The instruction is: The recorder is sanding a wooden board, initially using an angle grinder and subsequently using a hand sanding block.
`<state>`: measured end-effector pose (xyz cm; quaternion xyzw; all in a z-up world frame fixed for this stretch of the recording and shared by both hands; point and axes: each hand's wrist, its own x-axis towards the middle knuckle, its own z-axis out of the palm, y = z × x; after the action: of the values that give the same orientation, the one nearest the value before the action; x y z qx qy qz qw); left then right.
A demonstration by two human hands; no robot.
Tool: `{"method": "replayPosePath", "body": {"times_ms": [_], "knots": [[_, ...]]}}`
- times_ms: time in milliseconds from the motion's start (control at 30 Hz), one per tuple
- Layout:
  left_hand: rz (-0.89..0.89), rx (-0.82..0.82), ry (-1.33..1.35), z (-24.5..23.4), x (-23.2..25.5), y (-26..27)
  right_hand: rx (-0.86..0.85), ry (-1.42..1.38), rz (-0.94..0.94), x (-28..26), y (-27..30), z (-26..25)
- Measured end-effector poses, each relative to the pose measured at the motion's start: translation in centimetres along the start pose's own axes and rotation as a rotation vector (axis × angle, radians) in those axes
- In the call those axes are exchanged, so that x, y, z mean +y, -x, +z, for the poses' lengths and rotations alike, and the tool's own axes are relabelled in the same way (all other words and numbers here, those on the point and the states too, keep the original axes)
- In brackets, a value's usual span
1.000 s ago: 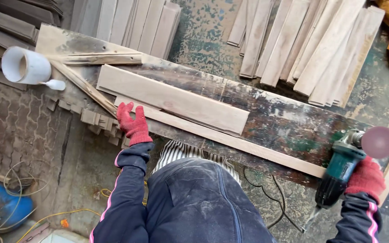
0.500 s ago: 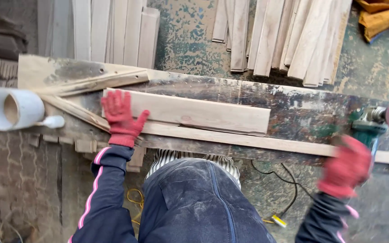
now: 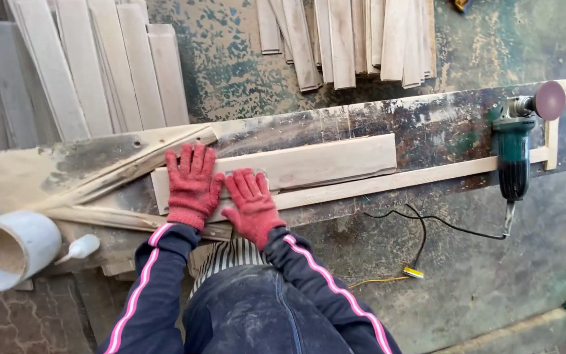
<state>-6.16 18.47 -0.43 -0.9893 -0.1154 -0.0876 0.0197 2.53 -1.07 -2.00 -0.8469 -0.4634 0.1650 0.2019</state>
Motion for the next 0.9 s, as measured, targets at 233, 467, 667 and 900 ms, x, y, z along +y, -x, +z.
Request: {"method": "replayPosePath", "body": {"times_ms": [233, 467, 667, 900], "knots": [[0.0, 0.008, 0.026, 0.4, 0.3, 0.2, 0.039, 0.165, 0.637, 17.4, 5.8, -7.2], [-0.011, -0.037, -0.019, -0.7, 0.1, -0.5, 0.034, 0.039, 0.142, -1.5, 1.2, -0.4], [-0.019, -0.06, -0.034, -1.1, 0.5, -0.4, -0.036, 0.45, 0.538, 16.4, 7.5, -9.1], [-0.013, -0.036, -0.044, -1.4, 0.5, -0.6, 0.072, 0.172, 0.466, 4.6, 2.4, -4.9]]}}
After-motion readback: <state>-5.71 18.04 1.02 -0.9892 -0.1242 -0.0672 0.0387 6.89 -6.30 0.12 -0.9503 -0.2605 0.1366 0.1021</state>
